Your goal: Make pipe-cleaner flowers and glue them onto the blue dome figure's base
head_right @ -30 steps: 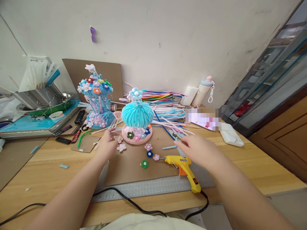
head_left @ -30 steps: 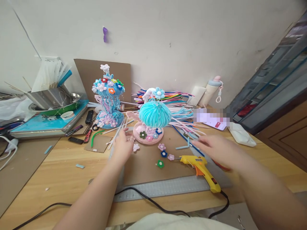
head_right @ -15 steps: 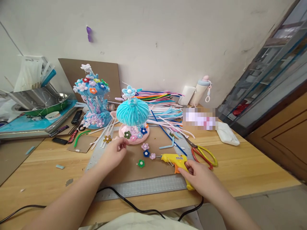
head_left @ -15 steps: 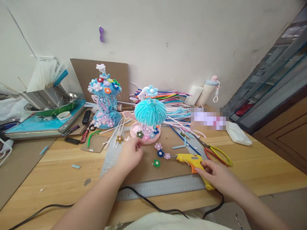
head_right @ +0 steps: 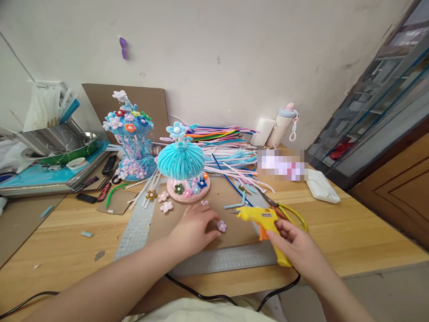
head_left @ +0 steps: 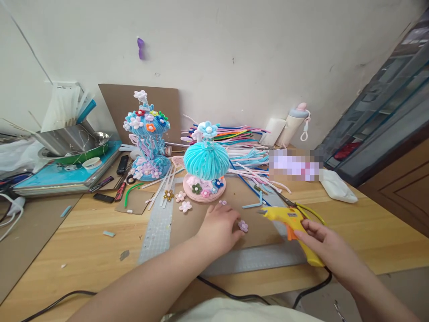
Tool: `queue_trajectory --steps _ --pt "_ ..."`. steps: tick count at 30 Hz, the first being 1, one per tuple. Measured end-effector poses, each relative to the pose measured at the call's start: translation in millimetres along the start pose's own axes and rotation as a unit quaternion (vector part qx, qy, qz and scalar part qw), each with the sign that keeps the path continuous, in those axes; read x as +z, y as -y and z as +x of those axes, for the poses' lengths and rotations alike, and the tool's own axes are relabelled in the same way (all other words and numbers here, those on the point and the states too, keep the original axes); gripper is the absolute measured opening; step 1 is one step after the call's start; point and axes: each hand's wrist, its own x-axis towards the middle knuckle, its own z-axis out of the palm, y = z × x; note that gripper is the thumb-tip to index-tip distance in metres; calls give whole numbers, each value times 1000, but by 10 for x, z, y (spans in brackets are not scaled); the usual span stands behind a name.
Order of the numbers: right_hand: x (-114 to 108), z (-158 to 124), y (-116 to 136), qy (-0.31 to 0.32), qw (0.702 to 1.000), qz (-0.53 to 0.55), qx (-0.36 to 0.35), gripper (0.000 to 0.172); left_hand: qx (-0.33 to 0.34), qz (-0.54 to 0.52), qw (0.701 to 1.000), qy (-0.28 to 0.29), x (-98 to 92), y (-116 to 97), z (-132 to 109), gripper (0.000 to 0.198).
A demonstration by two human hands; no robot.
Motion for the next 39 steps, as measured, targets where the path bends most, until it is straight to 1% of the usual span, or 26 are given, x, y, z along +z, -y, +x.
queue_trajectory --steps 2,4,6,7,9,11,13,15,17,19,21,23,24,26,27,28,29,31,33,34,36,37,39 --pt "-7 -45 73 19 991 132 29 23 -36 27 999 -3 -4 -61 -16 19" --pt "-25 -85 100 72 963 257 36 18 -82 16 997 -4 -12 -56 -80 18" --pt "-43 -112 86 117 933 339 32 12 -123 -28 992 7 -14 10 -163 22" --pt "-46 -120 72 131 924 359 31 10 -138 -50 989 17 -13 55 -203 20" --pt "-30 -129 47 148 916 370 35 8 -155 -81 984 40 -9 145 -267 13" --pt "25 -133 47 160 915 369 34 9 -158 -97 981 52 -9 207 -307 6" --pt "112 -131 86 171 917 360 27 11 -150 -100 982 49 -16 234 -335 5" --pt "208 -121 167 166 923 348 5 12 -129 -82 987 46 -27 236 -360 9" --pt "278 -99 294 144 927 345 -26 17 -98 -46 993 47 -37 229 -384 13" --pt "296 -66 467 131 923 358 -61 23 -67 -6 996 50 -41 227 -402 16" --pt "263 -22 677 156 907 377 -102 28 -49 18 997 52 -39 235 -408 19" --pt "206 35 896 185 893 386 -141 26 -48 7 998 44 -37 257 -400 21" --pt "177 68 994 190 892 379 -156 24 -56 -13 998 33 -41 273 -392 21" --pt "135 144 1135 197 902 344 -169 22 -88 -82 993 6 -70 314 -375 19" --pt "126 186 1169 204 909 320 -174 23 -117 -132 984 -8 -98 339 -369 16" --pt "125 228 1176 216 916 289 -174 24 -153 -195 969 -19 -135 367 -365 13" --pt "134 268 1157 236 923 253 -168 27 -191 -266 944 -26 -179 399 -365 13" --pt "187 335 1064 294 929 179 -140 32 -250 -413 875 -36 -277 470 -378 20" --pt "291 368 942 352 920 133 -110 35 -264 -522 809 -47 -364 545 -405 26" --pt "360 369 885 374 913 126 -103 35 -263 -558 785 -50 -396 580 -420 27" --pt "521 345 800 392 903 134 -113 35 -263 -604 751 -52 -431 637 -449 27" --pt "604 324 773 387 904 141 -117 34 -264 -616 740 -52 -435 655 -459 26" --pt "753 276 742 366 912 150 -107 31 -264 -627 730 -59 -427 672 -468 24"
